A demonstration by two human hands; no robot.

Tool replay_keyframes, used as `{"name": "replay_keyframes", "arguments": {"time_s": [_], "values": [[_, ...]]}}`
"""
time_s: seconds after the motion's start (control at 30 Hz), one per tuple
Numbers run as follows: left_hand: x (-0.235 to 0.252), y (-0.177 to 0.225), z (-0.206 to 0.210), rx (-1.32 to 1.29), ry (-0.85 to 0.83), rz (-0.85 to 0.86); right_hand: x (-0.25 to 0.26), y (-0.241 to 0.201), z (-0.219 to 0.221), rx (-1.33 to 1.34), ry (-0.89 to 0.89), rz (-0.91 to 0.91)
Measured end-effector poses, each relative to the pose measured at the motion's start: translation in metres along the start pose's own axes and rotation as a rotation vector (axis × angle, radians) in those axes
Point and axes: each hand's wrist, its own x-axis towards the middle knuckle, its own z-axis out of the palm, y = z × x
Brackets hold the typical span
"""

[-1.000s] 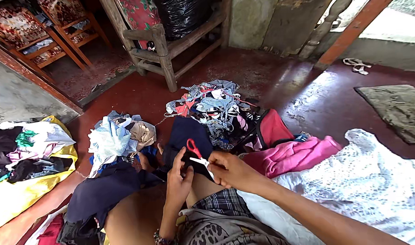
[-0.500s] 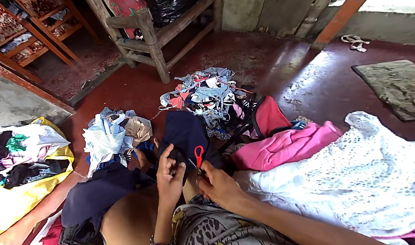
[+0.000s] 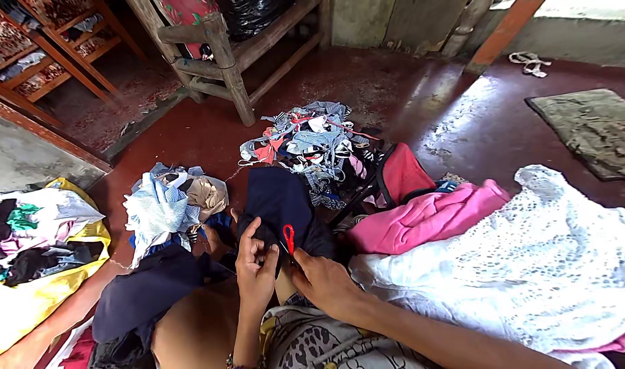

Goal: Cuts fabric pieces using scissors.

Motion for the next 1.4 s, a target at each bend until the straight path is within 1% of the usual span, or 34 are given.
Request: {"name": "replay_keyframes", "arguments": {"time_s": [0.23, 0.43, 0.63, 0.8, 0.87, 0.97, 1.07, 1.23, 1.4], "values": [[-0.001, 0.001, 0.001, 0.072, 0.003, 0.038, 0.008, 0.004, 0.002, 0.050, -0.062, -0.062], [-0.001, 0.000, 0.002, 0.117, 0.002, 0.080, 0.013, 0.003, 0.005, 0.079, -0.040, -0.086], [-0.001, -0.001, 0.000, 0.138, 0.009, 0.102, 0.016, 0.002, 0.010, 0.114, -0.063, -0.082], [0.000, 0.000, -0.003, 0.115, 0.021, 0.099, 0.019, 0.001, 0.015, 0.127, -0.054, -0.076], [0.000, 0.000, -0.006, 0.060, 0.013, 0.076, 0.013, 0.005, 0.014, 0.167, -0.013, -0.120], [-0.002, 0.001, -0.006, 0.017, 0.018, 0.059, 0.006, 0.008, 0.008, 0.214, 0.109, -0.180], [-0.002, 0.002, -0.006, 0.009, 0.022, 0.061, 0.006, 0.010, 0.004, 0.227, 0.072, -0.187], [-0.004, 0.003, -0.005, 0.009, 0.020, 0.060, 0.010, 0.010, 0.012, 0.237, -0.016, -0.189], [-0.004, 0.003, -0.004, 0.009, 0.023, 0.073, 0.015, 0.009, 0.015, 0.213, -0.035, -0.167]]}}
